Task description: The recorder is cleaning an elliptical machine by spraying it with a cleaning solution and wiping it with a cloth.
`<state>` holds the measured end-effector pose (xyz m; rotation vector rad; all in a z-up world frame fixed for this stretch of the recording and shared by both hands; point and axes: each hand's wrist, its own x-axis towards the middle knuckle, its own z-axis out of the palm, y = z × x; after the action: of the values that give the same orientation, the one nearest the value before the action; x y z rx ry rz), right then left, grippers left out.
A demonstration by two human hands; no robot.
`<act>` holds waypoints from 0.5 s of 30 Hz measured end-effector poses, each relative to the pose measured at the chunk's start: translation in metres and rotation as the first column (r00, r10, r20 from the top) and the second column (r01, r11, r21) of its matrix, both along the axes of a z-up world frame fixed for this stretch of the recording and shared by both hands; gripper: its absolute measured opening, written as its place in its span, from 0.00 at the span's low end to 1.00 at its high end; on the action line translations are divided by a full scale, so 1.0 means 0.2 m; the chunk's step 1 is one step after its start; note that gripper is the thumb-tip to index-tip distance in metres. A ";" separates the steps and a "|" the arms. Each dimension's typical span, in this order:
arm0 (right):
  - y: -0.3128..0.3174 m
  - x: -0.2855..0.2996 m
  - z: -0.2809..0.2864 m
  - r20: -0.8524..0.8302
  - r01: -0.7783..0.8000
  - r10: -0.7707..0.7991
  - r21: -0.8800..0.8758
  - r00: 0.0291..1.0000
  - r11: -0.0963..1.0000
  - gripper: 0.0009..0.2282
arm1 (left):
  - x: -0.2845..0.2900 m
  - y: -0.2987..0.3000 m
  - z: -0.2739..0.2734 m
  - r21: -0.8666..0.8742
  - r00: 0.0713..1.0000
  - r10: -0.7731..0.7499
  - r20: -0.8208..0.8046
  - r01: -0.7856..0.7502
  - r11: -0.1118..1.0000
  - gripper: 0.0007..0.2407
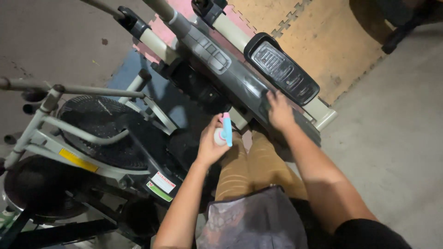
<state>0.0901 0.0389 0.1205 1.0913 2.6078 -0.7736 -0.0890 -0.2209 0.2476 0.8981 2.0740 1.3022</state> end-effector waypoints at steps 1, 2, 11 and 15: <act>-0.05 -0.02 -0.01 0.175 -0.115 0.116 -0.012 0.978 0.993 0.35 | 0.01 0.02 -0.02 -0.006 1.000 -0.020 0.022 0.021 1.000 0.37; -0.06 -0.03 0.01 0.179 -0.115 0.117 -0.021 0.977 0.993 0.35 | 0.02 0.05 -0.03 -0.015 0.999 -0.020 0.027 0.021 1.000 0.37; 0.16 0.11 -0.38 0.156 0.077 -0.060 -0.107 0.986 0.991 0.33 | 0.05 0.34 -0.32 -0.107 0.997 -0.039 0.065 0.045 0.993 0.37; 0.33 -0.07 -0.52 0.058 0.103 -0.088 -0.353 0.994 0.930 0.29 | 0.03 0.46 -0.51 -0.164 0.999 0.017 0.030 -0.012 0.986 0.38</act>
<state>0.0756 0.1043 0.0167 1.1135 2.2697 -1.1760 -0.0838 -0.1283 0.1459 0.7873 2.1312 1.1260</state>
